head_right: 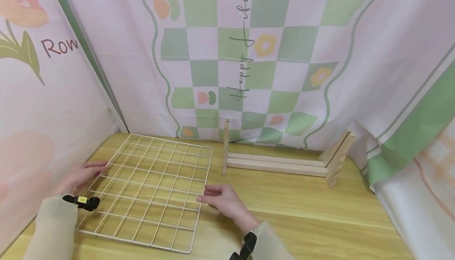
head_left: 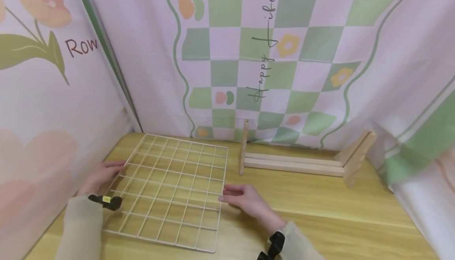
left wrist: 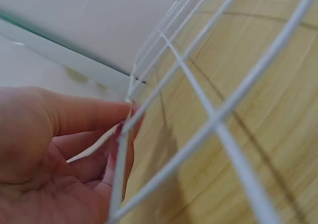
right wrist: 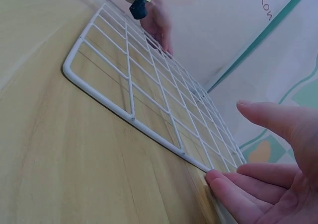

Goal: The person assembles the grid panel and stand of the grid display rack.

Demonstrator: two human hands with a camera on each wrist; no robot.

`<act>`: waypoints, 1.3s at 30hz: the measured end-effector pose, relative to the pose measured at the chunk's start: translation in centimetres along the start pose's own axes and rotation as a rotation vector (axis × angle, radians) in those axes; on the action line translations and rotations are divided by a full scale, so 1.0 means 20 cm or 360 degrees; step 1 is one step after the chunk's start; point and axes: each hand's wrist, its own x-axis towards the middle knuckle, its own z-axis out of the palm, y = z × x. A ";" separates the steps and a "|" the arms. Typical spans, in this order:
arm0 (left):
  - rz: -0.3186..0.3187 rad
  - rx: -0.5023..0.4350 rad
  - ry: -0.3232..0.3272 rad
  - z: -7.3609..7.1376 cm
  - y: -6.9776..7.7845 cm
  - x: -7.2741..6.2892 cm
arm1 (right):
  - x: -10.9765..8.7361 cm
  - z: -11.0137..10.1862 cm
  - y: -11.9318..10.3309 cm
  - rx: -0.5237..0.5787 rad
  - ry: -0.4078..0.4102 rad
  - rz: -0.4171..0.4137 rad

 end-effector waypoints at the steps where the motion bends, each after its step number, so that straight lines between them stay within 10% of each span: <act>1: 0.0004 -0.0008 0.0010 0.00 0.00 0.00 | 0.00 0.00 0.00 0.0013 0.0002 -0.0002; 21: 0.0104 0.0113 0.0025 -0.01 0.02 -0.01 | 0.03 -0.03 0.03 0.0305 0.0008 0.0043; 39: 0.0164 -0.0090 0.0085 0.00 0.10 -0.02 | 0.07 0.01 -0.07 0.0348 0.0338 -0.0042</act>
